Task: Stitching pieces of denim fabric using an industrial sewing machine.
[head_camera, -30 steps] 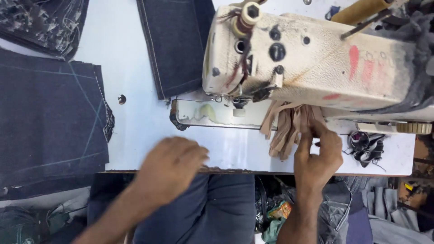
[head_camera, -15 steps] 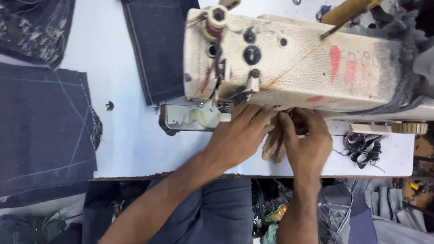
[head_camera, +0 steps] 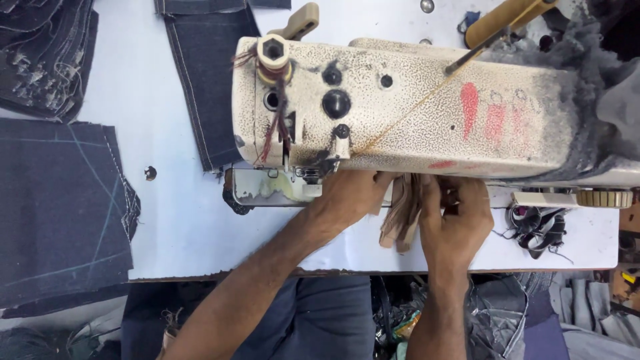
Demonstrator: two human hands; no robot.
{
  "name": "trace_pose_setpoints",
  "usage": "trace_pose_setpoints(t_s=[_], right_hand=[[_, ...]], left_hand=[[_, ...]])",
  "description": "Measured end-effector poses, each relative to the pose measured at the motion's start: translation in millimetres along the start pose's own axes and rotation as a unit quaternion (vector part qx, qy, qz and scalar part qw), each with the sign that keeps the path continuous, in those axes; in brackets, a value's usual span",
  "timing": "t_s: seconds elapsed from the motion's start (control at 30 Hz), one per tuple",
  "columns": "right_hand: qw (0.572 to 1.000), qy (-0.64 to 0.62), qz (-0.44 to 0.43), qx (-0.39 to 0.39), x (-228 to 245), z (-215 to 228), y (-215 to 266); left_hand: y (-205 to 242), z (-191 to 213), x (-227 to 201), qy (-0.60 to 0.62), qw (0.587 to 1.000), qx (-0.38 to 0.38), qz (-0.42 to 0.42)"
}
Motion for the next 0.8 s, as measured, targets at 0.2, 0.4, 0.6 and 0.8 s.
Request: trace_pose_setpoints(t_s=[0.2,0.4,0.6,0.8], right_hand=[[0.987,-0.153,-0.037,-0.006,-17.1,-3.1,15.7],[0.966,-0.227,-0.116,0.029,-11.5,2.9,10.5],[0.886,-0.396,-0.218,0.106,1.1,-17.7,50.4],[0.890,-0.396,-0.224,0.031,0.2,-33.5,74.0]], left_hand=[[12.8,7.8,-1.8,0.087,0.994,0.041,0.062],[39.7,32.9,-29.6,0.068,0.993,-0.033,-0.089],[83.8,41.4,-32.3,0.197,0.975,-0.047,-0.088],[112.3,47.6,-14.4,0.251,0.965,0.035,0.073]])
Point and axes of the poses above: each hand's wrist, its own y-axis away from the middle knuckle, its own z-axis out of the back of the hand, x = y × z, the point moved 6 cm from there along -y, towards the middle knuckle, and after that the axes turned 4 degrees about -y, right-handed, at the moved point
